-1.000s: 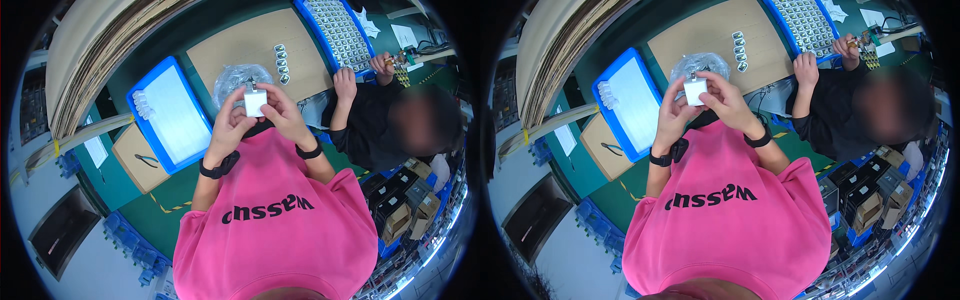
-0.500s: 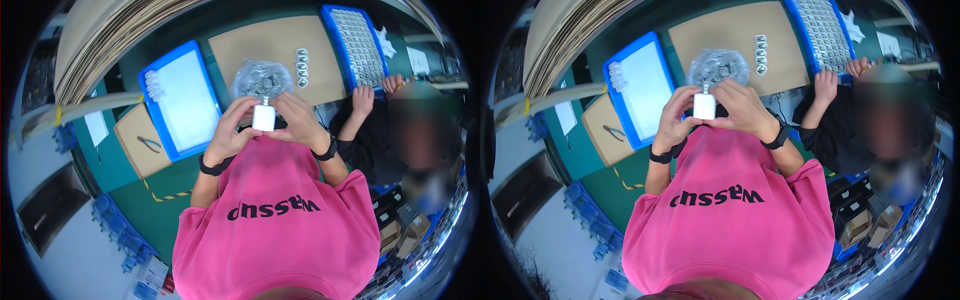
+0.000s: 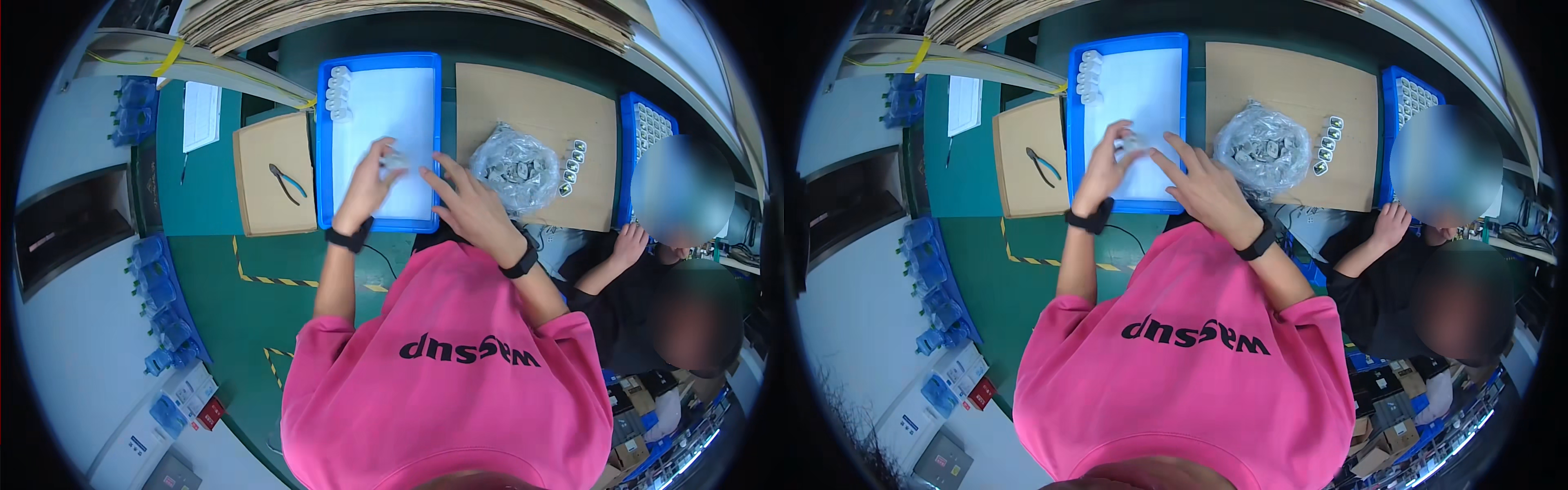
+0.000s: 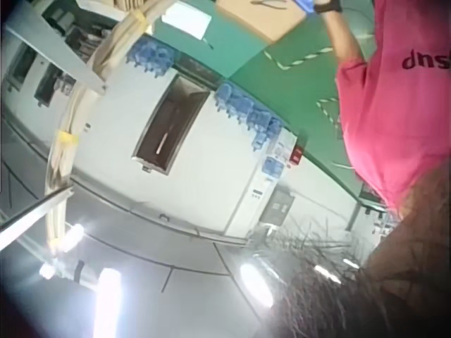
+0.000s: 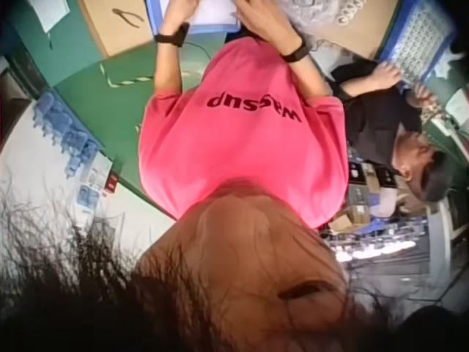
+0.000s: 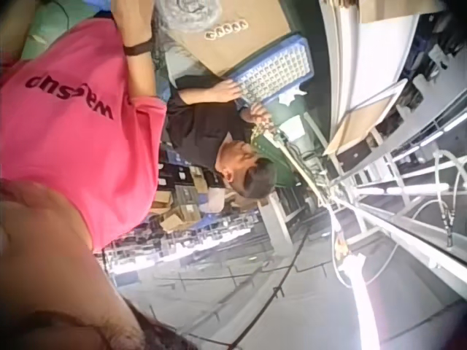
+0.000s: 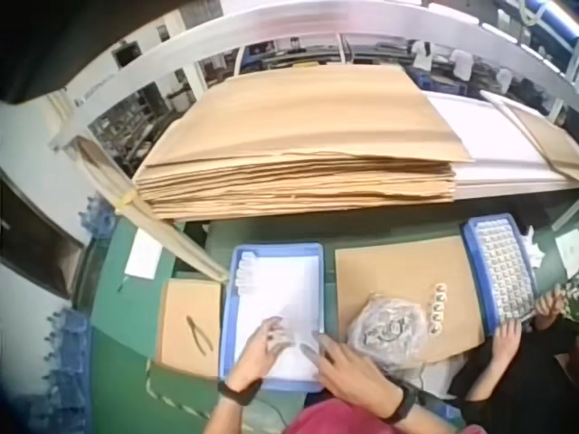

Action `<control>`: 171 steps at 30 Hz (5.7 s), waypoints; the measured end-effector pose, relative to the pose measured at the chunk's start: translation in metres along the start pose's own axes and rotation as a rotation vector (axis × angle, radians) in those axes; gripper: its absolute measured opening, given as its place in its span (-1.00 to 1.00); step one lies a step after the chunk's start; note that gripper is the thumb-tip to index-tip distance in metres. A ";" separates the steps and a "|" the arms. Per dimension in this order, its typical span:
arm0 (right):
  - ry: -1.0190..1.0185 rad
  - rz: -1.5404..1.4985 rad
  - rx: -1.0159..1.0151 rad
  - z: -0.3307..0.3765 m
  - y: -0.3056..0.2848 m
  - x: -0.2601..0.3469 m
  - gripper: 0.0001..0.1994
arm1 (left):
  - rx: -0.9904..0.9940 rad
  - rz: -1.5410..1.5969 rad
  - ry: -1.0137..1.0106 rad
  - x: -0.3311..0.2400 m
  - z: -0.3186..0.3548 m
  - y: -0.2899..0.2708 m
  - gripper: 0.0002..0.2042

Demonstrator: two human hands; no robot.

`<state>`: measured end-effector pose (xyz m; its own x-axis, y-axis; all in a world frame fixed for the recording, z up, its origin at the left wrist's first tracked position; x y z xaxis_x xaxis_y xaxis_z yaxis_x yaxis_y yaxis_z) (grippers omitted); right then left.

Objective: Package white electronic chargers into small plastic bags and arrange them in an assembly tray.

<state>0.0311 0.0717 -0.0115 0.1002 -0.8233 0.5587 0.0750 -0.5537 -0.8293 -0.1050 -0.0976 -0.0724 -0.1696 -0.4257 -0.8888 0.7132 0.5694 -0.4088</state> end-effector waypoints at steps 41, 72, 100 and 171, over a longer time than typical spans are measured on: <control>0.621 0.451 -0.132 0.059 0.048 -0.144 -0.84 | -0.187 -0.227 -0.154 0.144 -0.093 0.005 -0.60; 0.857 -0.692 -0.852 0.265 0.035 -0.122 -0.83 | 0.849 -1.450 0.202 -0.084 -0.158 0.339 -0.57; 0.073 -1.782 -0.886 0.222 -0.023 -0.098 -0.62 | 0.825 0.581 0.141 -0.147 -0.025 0.208 -0.60; 0.359 -0.055 -0.962 0.153 -0.048 -0.037 -0.74 | 0.639 0.698 0.231 -0.147 -0.007 0.178 -0.54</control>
<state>0.1756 0.1478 0.0086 -0.1939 -0.6952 0.6921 -0.7722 -0.3269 -0.5448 0.0422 0.0710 -0.0159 0.3504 0.0503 -0.9352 0.9271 0.1234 0.3540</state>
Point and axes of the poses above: each hand's wrist, its own z-axis away from the middle knuckle, its own y-axis out of the palm, x = y × z, the point moved 1 cm from there along -z, towards the middle knuckle, and after that the axes turned 6 degrees about x, right-handed, at the moved point
